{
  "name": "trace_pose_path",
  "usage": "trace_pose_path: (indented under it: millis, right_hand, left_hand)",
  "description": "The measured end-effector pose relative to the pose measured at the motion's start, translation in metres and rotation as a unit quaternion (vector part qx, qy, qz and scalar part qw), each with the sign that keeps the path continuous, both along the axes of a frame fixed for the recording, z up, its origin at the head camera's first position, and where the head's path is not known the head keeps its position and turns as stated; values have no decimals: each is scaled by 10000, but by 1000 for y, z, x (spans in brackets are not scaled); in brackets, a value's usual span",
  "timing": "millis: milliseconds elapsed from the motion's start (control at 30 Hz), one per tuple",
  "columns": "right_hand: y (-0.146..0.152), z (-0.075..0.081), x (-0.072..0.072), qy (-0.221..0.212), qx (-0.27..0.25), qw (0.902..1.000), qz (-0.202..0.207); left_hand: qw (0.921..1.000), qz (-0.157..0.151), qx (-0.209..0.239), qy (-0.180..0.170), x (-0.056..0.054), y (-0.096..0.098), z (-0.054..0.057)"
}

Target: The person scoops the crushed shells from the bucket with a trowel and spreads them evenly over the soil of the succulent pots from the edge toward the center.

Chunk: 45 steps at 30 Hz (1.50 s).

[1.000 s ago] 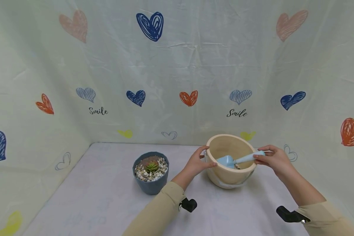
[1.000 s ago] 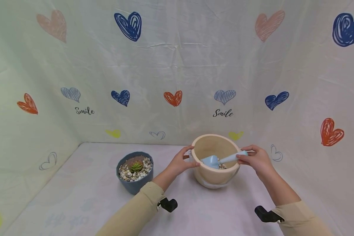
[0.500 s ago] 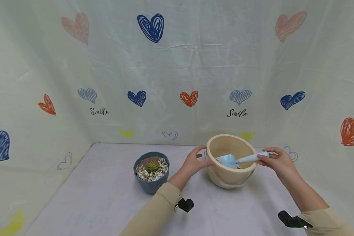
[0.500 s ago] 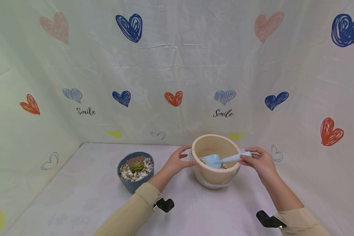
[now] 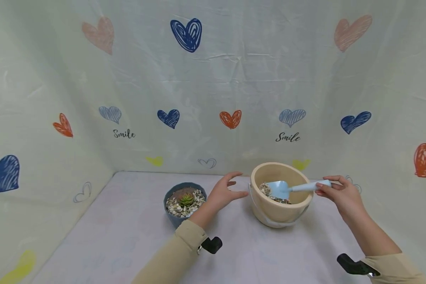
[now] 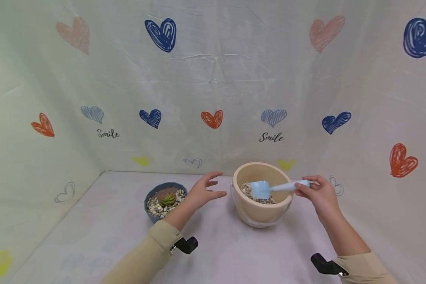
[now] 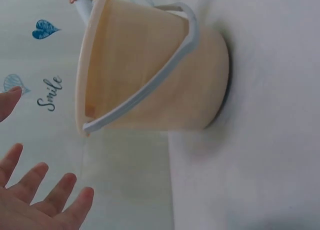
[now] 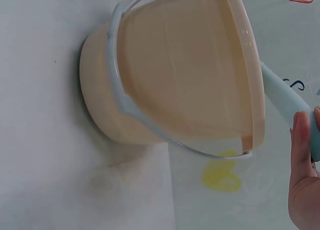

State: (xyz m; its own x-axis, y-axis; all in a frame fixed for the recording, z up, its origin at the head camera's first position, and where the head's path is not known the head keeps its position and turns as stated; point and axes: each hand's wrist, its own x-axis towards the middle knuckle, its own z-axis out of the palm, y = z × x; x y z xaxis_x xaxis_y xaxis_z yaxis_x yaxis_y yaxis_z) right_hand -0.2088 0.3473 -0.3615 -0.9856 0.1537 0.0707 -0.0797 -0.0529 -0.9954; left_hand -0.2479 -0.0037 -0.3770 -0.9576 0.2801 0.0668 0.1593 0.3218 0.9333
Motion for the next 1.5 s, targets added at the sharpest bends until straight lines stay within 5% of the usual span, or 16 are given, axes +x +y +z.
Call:
trace_pose_path:
  millis: [567,800,1000,1500]
  right_hand:
    - [-27,20,-16,155,-261,9995,64]
    - [-61,26,-28,128,-452,9983,356]
    - [-95,26,-37,157,-667,9951,711]
    - [-176,13,-55,37,-304,9936,1085]
  left_hand:
    - [9987,387,-180,276,10,-84,29]
    - [9982,501,-317,83,7,-117,28]
    - [9965,532,-592,247,8,-143,25]
    - [9920,845,-900,262,7,-197,3]
